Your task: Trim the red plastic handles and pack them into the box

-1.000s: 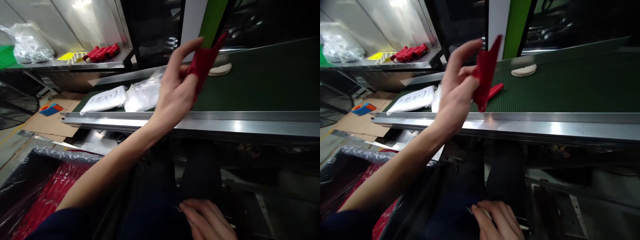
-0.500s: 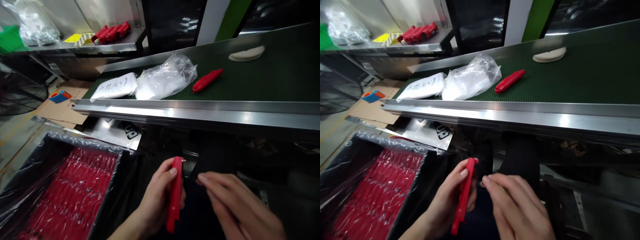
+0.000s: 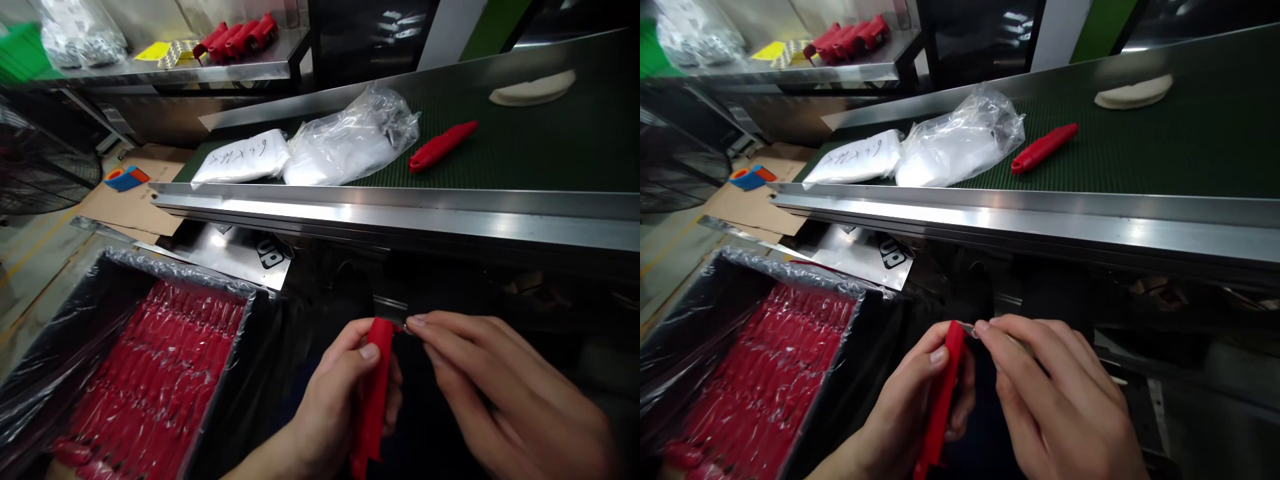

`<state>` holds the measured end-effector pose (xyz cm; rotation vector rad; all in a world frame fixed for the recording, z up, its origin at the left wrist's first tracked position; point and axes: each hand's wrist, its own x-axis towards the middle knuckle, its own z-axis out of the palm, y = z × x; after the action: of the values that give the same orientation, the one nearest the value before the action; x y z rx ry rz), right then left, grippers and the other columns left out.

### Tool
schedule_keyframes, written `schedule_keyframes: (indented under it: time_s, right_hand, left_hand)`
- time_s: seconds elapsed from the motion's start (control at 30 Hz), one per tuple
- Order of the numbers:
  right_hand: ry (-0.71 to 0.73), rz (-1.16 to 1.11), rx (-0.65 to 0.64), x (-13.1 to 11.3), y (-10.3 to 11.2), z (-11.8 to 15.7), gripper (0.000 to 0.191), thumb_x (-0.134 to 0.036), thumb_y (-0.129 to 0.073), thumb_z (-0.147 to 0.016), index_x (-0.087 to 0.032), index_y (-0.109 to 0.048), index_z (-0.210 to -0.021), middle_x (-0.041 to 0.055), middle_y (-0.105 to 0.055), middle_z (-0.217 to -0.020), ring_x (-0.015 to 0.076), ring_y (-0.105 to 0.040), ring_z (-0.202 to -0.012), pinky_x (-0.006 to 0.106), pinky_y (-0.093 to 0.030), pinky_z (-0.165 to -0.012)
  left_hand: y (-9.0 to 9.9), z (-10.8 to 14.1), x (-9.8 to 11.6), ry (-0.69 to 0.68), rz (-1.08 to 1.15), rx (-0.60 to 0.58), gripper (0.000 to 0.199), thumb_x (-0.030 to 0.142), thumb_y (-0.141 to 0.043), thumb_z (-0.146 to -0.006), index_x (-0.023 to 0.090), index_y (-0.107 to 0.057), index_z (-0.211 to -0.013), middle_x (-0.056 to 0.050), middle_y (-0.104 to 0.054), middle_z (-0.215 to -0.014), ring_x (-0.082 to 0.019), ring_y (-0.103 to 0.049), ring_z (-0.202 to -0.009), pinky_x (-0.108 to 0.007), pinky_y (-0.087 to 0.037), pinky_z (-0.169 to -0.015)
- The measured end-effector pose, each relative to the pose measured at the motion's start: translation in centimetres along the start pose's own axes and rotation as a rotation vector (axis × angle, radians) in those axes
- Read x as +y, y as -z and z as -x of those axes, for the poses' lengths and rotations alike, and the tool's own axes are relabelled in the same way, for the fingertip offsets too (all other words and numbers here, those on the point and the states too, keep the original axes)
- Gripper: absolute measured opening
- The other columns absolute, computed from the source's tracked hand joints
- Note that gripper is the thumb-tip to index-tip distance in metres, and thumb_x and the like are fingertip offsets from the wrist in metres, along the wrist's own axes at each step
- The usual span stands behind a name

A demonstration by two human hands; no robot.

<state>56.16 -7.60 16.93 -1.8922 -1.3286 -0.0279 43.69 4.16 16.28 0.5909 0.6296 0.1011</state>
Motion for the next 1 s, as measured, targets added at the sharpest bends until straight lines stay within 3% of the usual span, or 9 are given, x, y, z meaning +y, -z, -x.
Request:
schedule_keyframes:
  time_s: [0.53, 0.77, 1.0]
  right_hand:
    - [0.076, 0.051, -0.043, 0.2, 0.0, 0.3, 0.039, -0.001, -0.056, -0.087, -0.017, -0.062, -0.122, 0.0079, -0.063, -0.114, 0.0194, -0.06, -0.103, 0.038, -0.049, -0.088]
    - [0.106, 0.077, -0.031, 0.0, 0.4, 0.8, 0.038, -0.001, -0.057, -0.086, -0.017, -0.064, -0.119, 0.0081, -0.064, -0.111, 0.0201, -0.061, -0.1, 0.038, -0.049, -0.087]
    - [0.178, 0.096, -0.109, -0.3, 0.2, 1.8, 0.036, -0.004, -0.056, -0.088, -0.014, -0.064, -0.122, 0.0092, -0.063, -0.112, 0.0197, -0.058, -0.102, 0.035, -0.046, -0.085]
  left_hand:
    - [0.2, 0.4, -0.2, -0.001, -0.065, 0.023, 0.024, 0.037, -0.056, -0.088, 0.017, -0.058, -0.101, -0.002, -0.057, -0.08, -0.007, -0.049, -0.05, -0.018, -0.038, -0.044]
    - [0.2, 0.5, 0.0, 0.0, -0.073, -0.001, 0.032, 0.039, -0.056, -0.089, 0.018, -0.058, -0.113, -0.003, -0.057, -0.08, -0.008, -0.05, -0.052, -0.018, -0.039, -0.046]
    - [0.2, -0.1, 0.8, -0.013, -0.096, 0.019, 0.032, 0.041, -0.057, -0.089, 0.02, -0.06, -0.114, -0.001, -0.054, -0.079, -0.006, -0.048, -0.05, -0.017, -0.038, -0.045]
